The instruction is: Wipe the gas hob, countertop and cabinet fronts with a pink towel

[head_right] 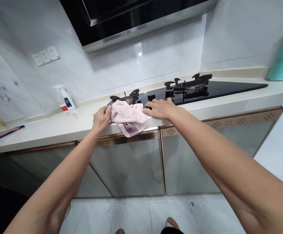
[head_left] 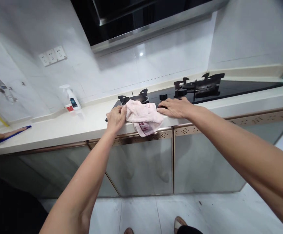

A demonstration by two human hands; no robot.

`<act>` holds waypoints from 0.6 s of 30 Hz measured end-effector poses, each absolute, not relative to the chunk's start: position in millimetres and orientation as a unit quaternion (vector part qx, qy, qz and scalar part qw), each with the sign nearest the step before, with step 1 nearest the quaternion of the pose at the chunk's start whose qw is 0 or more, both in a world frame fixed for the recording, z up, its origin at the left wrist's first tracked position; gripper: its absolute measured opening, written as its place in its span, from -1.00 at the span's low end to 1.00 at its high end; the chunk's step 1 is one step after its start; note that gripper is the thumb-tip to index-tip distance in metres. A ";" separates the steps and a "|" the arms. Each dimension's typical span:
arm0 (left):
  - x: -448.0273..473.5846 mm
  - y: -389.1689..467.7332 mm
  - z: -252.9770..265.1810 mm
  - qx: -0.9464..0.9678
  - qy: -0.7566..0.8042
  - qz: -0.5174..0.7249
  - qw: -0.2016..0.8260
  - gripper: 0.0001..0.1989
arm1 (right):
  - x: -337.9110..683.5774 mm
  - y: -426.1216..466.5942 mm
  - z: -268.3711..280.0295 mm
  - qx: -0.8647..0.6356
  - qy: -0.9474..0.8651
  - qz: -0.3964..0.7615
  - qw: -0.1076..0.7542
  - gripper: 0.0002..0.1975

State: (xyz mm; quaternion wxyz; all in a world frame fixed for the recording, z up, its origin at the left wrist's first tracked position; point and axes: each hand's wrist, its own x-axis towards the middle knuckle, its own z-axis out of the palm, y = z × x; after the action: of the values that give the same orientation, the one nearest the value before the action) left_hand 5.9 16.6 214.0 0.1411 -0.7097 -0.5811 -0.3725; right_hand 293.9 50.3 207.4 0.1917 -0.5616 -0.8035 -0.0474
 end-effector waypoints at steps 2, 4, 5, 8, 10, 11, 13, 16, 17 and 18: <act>5.9 16.9 214.4 -0.719 -0.563 -0.380 0.145 -0.56 | 296.0 49.6 206.8 -0.558 -0.799 -0.051 0.218 -0.33; 6.5 18.1 215.1 -0.723 -0.551 -0.384 0.162 -0.65 | 297.4 47.4 206.7 -0.559 -0.795 -0.049 0.230 -0.31; 7.0 19.1 215.7 -0.725 -0.545 -0.383 0.174 -0.70 | 297.8 46.2 207.1 -0.561 -0.793 -0.044 0.232 -0.30; 11.4 21.5 220.2 -0.736 -0.522 -0.377 0.210 -0.78 | 298.2 44.6 208.9 -0.561 -0.789 -0.028 0.248 -0.27; 18.7 21.5 225.8 -0.739 -0.508 -0.377 0.232 -0.76 | 298.6 46.0 209.0 -0.561 -0.786 -0.023 0.260 -0.26; 24.1 20.9 229.0 -0.738 -0.502 -0.381 0.243 -0.73 | 298.9 47.3 208.6 -0.562 -0.783 -0.023 0.265 -0.25; 38.0 19.2 235.0 -0.737 -0.494 -0.383 0.258 -0.61 | 299.7 50.4 207.0 -0.564 -0.780 -0.025 0.271 -0.25; 60.5 17.4 237.9 -0.756 -0.524 -0.326 0.218 -0.48 | 300.6 54.2 204.5 -0.564 -0.780 -0.031 0.270 -0.25; 66.6 17.4 236.7 -0.763 -0.546 -0.293 0.183 -0.46 | 300.9 55.0 203.8 -0.563 -0.781 -0.030 0.269 -0.25; 71.3 17.9 234.7 -0.766 -0.567 -0.265 0.149 -0.45 | 301.2 55.7 203.2 -0.563 -0.781 -0.027 0.268 -0.25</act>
State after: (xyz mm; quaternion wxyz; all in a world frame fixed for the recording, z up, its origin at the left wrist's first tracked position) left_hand 71.3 17.9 234.7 0.1488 -0.7657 -0.5668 -0.2652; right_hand 301.2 55.7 203.2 0.2684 -0.5632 -0.7810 -0.0270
